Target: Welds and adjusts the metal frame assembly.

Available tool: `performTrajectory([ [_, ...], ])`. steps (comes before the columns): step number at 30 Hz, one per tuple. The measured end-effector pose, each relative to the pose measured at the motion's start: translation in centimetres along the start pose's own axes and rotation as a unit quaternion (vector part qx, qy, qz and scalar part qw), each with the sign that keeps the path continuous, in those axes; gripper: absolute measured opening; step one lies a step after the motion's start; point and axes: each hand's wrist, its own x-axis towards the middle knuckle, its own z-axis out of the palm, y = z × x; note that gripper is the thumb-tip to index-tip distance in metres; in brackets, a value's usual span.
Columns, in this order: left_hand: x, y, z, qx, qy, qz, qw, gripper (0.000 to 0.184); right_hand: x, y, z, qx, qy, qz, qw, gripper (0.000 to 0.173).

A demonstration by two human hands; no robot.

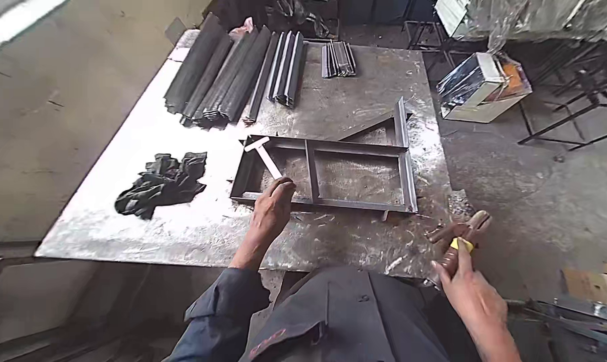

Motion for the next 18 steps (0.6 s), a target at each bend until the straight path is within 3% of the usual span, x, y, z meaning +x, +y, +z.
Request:
performTrajectory([
  [6,0.5,-0.9,1.2,0.084,0.053,0.016,0.995,0.029,0.4,-1.7,4.5,0.156,0.056,0.084,0.983,0.096],
  [10,1.2,-1.5,1.1,0.128,0.051,0.05,0.989,0.025,-2.0,-1.3,4.2,0.303,0.147,0.018,0.941,0.089],
  [14,0.8,-2.5,1.2,0.121,0.019,0.067,0.99,0.028,-4.1,-2.9,0.5,0.412,0.222,-0.107,0.877,0.09],
  [18,0.2,-3.1,1.6,0.085,0.014,0.072,0.994,0.028,-4.4,-7.9,-6.0,0.525,0.181,-0.102,0.826,0.102],
])
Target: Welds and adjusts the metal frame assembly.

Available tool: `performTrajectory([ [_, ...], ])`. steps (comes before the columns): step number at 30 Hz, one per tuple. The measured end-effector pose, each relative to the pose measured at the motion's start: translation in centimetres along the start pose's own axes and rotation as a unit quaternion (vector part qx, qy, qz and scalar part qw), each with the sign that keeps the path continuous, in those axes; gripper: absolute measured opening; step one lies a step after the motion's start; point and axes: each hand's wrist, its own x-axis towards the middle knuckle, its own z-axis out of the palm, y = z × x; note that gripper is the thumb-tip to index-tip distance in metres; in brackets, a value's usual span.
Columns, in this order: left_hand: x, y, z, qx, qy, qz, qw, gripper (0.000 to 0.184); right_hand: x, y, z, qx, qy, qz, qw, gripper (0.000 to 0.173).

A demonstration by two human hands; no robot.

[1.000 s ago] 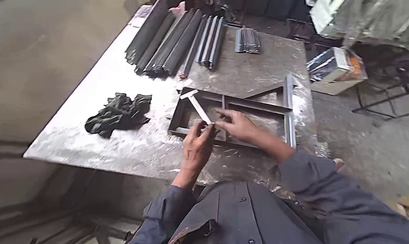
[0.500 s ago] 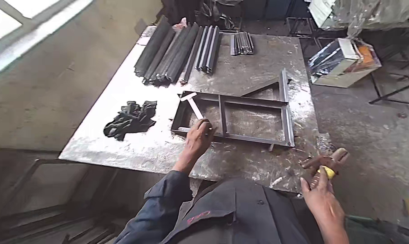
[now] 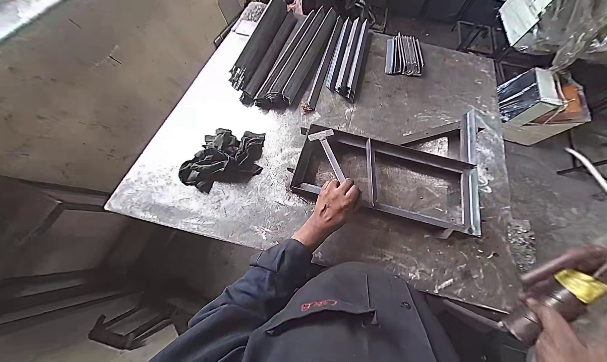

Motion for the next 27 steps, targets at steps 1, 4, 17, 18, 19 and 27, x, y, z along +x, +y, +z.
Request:
performTrajectory([
  [1,0.1,0.0,0.0,-0.004,0.002,-0.001,1.0,0.027,0.4,-1.6,1.1,0.03,-0.013,0.004,0.999,0.095],
  [4,0.2,-0.1,-0.1,-0.002,0.009,-0.012,1.0,0.027,1.6,-6.3,3.8,0.157,-0.178,0.051,0.97,0.064],
  [17,0.5,0.5,0.0,-0.013,0.045,-0.04,0.998,0.026,3.4,-10.0,11.1,0.077,-0.398,-0.184,0.895,0.112],
  [18,0.5,0.5,0.1,-0.013,0.044,-0.043,0.998,0.026,3.6,-9.9,11.3,0.07,-0.403,-0.194,0.892,0.112],
  [19,0.5,0.6,0.2,-0.013,0.042,-0.048,0.998,0.026,3.8,-9.7,11.4,0.059,-0.407,-0.204,0.888,0.112],
  [27,0.5,0.9,-0.4,-0.041,0.032,-0.055,0.997,0.027,4.2,-8.8,13.8,-0.017,-0.399,-0.259,0.879,0.108],
])
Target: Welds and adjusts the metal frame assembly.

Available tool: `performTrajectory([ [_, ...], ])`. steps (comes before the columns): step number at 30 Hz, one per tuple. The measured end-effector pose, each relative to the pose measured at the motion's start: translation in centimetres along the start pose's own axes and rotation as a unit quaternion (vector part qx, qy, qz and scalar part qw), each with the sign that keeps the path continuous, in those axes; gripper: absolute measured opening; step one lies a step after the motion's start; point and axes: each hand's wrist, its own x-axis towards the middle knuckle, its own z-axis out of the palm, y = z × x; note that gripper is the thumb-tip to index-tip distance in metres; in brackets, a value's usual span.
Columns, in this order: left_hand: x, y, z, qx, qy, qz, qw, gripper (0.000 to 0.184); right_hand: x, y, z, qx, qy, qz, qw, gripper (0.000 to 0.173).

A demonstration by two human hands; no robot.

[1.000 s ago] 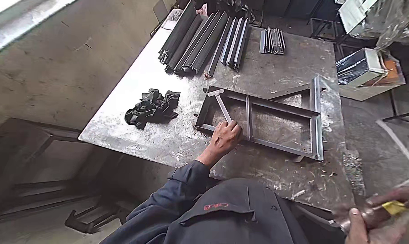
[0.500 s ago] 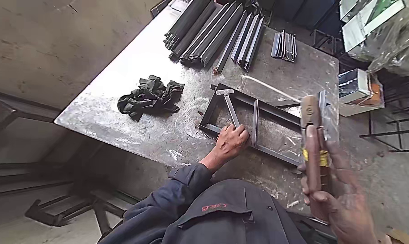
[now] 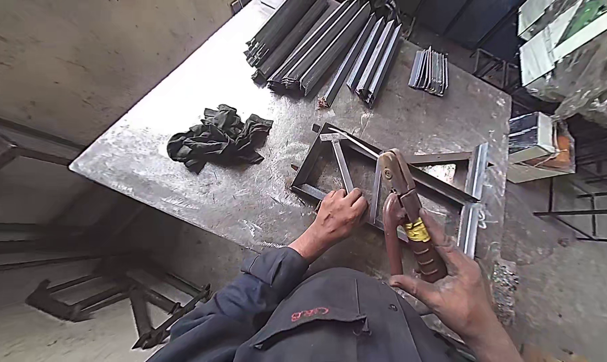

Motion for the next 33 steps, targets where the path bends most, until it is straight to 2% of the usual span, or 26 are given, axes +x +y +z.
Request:
performTrajectory([
  [11,0.1,0.2,-0.2,-0.01,-0.005,-0.011,1.0,0.027,1.5,1.1,1.3,-0.026,-0.008,-0.013,1.0,0.105],
  [24,0.1,0.1,-0.2,-0.024,0.022,-0.001,0.999,0.021,1.6,1.4,2.0,-0.12,-0.015,-0.037,0.992,0.099],
  [33,0.1,0.1,-0.2,-0.024,0.03,-0.003,0.999,0.021,1.5,1.6,2.0,-0.112,-0.015,-0.037,0.993,0.099],
])
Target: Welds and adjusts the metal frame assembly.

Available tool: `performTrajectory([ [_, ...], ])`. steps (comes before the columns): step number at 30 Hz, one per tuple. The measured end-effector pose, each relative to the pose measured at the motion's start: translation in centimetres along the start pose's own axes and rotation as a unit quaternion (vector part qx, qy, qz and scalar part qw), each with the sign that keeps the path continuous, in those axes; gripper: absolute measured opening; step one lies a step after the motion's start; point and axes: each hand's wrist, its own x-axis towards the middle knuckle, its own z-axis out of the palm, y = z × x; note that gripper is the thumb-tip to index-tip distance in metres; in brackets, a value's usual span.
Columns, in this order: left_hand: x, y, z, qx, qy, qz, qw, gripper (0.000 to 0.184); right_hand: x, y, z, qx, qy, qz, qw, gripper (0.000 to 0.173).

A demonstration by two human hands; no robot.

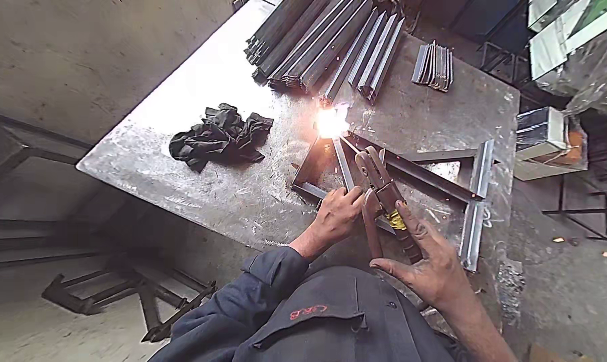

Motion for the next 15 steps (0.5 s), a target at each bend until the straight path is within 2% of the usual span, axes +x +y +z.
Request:
performTrajectory([
  [15,0.0,-0.11,0.22,0.012,-0.015,-0.002,1.0,0.021,0.04,-0.02,-0.28,0.023,-0.003,0.014,1.0,0.102],
])
